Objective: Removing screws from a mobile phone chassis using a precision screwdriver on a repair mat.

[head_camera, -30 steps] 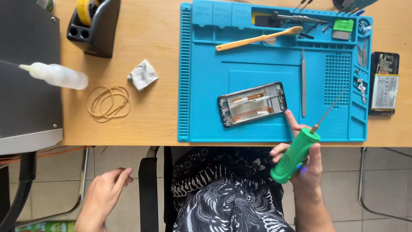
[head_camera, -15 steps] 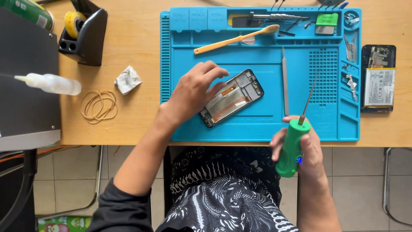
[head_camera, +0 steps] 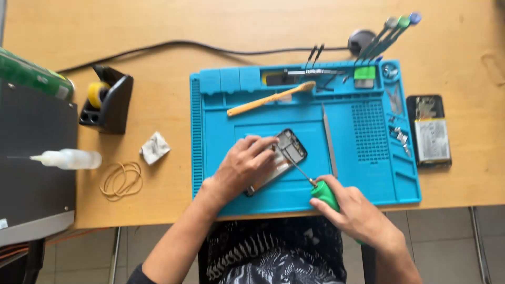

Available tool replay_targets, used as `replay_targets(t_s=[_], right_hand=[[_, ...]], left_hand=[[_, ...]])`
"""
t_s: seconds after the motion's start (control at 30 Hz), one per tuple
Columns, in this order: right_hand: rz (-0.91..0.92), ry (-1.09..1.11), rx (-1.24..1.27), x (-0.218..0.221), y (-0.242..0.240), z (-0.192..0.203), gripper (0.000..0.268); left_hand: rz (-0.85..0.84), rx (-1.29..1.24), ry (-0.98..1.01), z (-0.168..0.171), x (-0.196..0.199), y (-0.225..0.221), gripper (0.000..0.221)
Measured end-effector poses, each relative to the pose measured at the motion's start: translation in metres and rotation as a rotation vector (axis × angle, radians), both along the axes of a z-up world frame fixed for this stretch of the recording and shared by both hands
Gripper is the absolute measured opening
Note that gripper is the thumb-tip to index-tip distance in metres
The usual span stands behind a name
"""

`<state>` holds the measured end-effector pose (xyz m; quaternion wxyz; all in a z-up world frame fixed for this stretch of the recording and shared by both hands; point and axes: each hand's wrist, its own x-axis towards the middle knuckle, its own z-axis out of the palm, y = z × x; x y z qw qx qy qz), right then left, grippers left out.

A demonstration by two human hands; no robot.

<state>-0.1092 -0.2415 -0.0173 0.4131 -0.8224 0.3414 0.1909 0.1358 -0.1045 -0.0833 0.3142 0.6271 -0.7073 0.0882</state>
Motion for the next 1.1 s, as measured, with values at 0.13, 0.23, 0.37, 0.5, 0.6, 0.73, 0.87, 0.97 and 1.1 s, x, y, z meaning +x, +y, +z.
replay_targets(t_s=[0.13,0.23,0.37,0.5,0.6,0.73,0.87,0.97,1.1], right_hand=[[-0.009,0.150,0.045,0.003,0.000,0.000,0.042],[0.022,0.067,0.000,0.006,0.003,0.003,0.039],[0.009,-0.020,-0.013,0.010,-0.001,0.000,0.036],[-0.032,0.206,0.035,0.004,-0.002,-0.005,0.045],[-0.038,0.187,0.027,0.002,-0.001,-0.009,0.045],[-0.071,0.111,-0.004,0.001,-0.001,-0.016,0.048],[-0.065,0.107,-0.019,0.002,0.000,-0.013,0.048],[-0.009,0.122,-0.043,0.005,0.002,-0.007,0.039],[0.082,-0.028,-0.119,0.004,0.008,-0.013,0.035]], left_hand=[[0.005,0.026,-0.017,-0.006,-0.003,0.004,0.013],[-0.008,-0.044,-0.021,0.002,-0.007,0.005,0.009],[0.041,-0.114,-0.080,0.007,-0.005,0.003,0.013],[0.032,-0.061,-0.128,0.008,-0.008,0.006,0.011],[0.042,-0.041,-0.147,0.001,-0.009,0.008,0.011],[0.044,0.003,-0.147,-0.008,-0.009,0.008,0.012],[0.056,0.001,-0.132,-0.001,-0.010,0.005,0.015],[0.085,-0.039,-0.140,0.007,-0.011,0.004,0.015],[0.122,-0.043,-0.112,0.009,-0.012,0.008,0.017]])
